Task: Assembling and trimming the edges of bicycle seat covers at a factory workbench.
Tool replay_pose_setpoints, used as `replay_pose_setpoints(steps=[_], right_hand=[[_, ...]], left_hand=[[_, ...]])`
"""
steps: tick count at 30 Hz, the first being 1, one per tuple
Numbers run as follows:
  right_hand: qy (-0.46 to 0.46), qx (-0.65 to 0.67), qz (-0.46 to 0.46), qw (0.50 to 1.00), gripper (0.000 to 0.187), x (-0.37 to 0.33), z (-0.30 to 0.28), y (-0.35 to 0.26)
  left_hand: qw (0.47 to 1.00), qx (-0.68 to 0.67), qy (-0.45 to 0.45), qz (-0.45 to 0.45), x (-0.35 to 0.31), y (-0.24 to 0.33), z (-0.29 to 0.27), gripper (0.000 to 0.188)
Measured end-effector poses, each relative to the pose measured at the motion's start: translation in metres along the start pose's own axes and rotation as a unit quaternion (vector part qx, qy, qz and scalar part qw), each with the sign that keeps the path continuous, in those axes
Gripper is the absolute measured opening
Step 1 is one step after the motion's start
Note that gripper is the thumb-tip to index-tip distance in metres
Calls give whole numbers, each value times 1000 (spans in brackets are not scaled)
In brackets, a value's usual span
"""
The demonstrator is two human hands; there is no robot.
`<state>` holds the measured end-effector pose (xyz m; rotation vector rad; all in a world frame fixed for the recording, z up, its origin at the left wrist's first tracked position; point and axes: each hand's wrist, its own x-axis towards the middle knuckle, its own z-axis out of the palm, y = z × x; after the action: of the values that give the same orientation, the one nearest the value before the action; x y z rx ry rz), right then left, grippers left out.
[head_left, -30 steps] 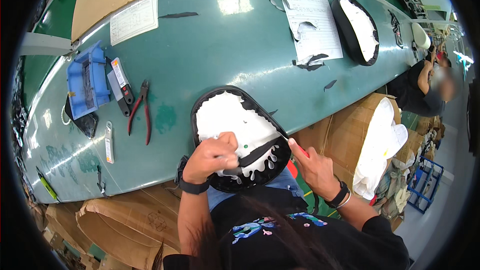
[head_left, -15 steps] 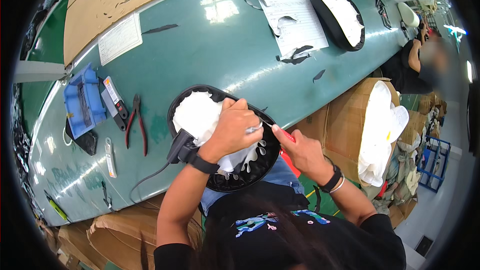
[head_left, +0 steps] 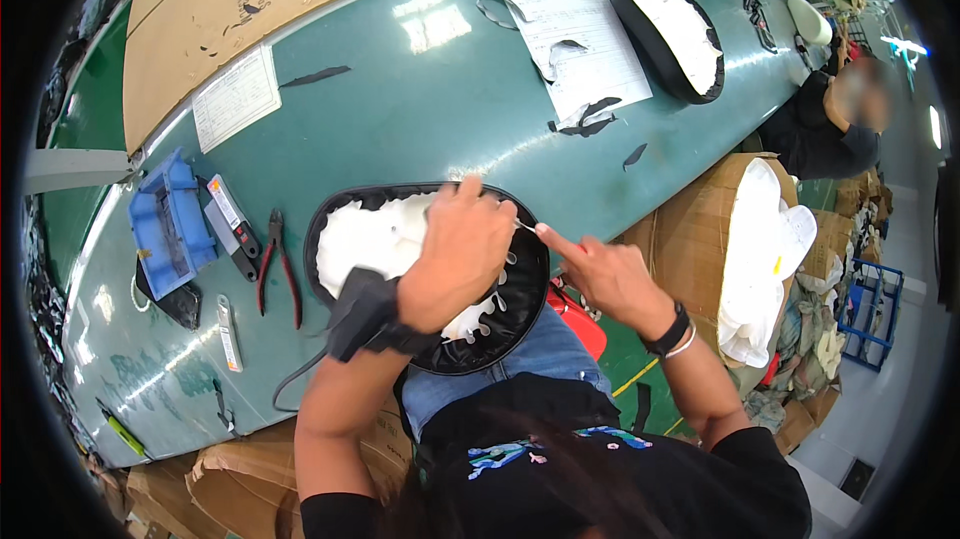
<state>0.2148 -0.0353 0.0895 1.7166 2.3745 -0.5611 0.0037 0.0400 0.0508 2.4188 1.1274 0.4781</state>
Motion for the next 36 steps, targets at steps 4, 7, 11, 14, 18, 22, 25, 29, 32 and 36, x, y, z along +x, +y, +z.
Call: replay_pose_setpoints(steps=[4,7,11,14,18,22,25,29,32,36], right_hand=[[-30,18,-13,999,60,14,-4,1],[-19,35,45,998,62,-12,17,-17],[36,138,156,977,64,-49,45,-55],[78,148,164,972,63,-44,46,-59],[50,93,149,983,60,-25,24,-35],[49,138,137,980,63,-25,32,-34],[82,178,160,968,65,-40,52,-55],[81,218,216,948,68,-73,53,-94],[45,181,207,960,65,-62,37,-93],[19,33,122,992,59,-20,7,-40]], left_hand=[[998,-52,-19,35,7,-13,15,26],[964,-264,17,10,7,-24,12,33],[672,-720,112,-135,5,-42,-8,29],[677,-720,56,-143,8,-43,-2,23],[989,-140,-31,27,14,-9,6,19],[983,-25,-57,175,14,-9,33,19],[959,-232,6,160,19,-20,37,22],[778,-626,-29,-56,34,-40,6,26],[877,-471,19,-94,30,-50,-9,26],[861,-439,-11,-257,-2,-77,-48,27]])
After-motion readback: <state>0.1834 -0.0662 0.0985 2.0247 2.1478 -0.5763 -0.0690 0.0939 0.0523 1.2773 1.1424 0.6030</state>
